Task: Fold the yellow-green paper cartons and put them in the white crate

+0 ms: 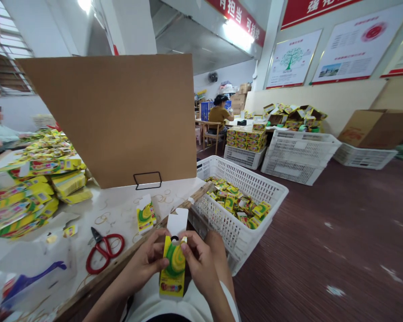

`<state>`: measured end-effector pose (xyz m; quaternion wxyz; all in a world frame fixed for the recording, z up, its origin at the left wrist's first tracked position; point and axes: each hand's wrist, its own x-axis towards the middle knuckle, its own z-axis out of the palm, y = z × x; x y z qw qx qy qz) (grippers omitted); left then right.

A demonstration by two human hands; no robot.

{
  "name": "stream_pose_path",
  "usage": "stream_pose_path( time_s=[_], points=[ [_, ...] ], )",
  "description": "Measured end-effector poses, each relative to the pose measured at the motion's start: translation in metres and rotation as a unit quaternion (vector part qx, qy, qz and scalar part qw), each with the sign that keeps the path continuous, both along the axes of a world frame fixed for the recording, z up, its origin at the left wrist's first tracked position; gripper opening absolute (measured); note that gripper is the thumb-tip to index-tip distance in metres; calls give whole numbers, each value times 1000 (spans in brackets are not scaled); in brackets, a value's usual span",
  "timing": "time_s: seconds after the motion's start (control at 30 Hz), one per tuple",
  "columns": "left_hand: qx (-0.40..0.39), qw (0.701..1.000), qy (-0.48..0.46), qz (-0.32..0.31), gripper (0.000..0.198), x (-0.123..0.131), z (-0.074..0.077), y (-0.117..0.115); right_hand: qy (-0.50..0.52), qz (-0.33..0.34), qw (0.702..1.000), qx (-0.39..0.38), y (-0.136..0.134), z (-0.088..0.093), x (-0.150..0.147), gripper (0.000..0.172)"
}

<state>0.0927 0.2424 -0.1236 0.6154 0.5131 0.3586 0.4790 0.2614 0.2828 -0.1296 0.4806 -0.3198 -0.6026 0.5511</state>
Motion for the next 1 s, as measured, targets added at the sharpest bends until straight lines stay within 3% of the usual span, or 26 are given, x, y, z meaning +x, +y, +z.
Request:
stream_pose_path(
  time_s=[0.1, 0.2, 0.33, 0.4, 0.5, 0.6, 0.7, 0.8, 0.9, 1.0],
  points=[
    [-4, 1000, 0, -3, 50, 4, -1, -3, -12, -23, 1000, 13, 2, -6, 1, 26],
    [-3, 1000, 7, 5, 75, 7, 2, -4, 19, -60, 998, 17, 2, -13, -2, 20],
    [5, 1000, 28, 6, 91, 6, 5, -5, 97, -50, 993, -32, 1, -17, -6, 49],
    [9, 999, 37, 8, 89, 4, 3, -5, 75, -41, 996, -17, 2, -17, -5, 42],
    [18, 998, 58, 12, 66, 0, -3, -3, 15, -65, 997, 48, 5, -17, 1, 22],
    [30, 991, 120, 56, 52, -3, -6, -2, -8, -70, 993, 92, 7, -14, 6, 26],
    [33, 981, 168, 89, 53, -3, -5, -2, -22, -24, 999, 29, 5, -9, 5, 30],
    [34, 980, 176, 81, 58, 1, 0, -4, -36, -14, 998, -41, -1, -3, -1, 38],
    [45, 976, 200, 69, 60, 3, 4, -6, -44, -17, 997, -56, -3, -2, -5, 37],
    [47, 971, 221, 73, 62, 2, 6, -7, -32, 29, 997, -61, -1, -8, -2, 40]
  ],
)
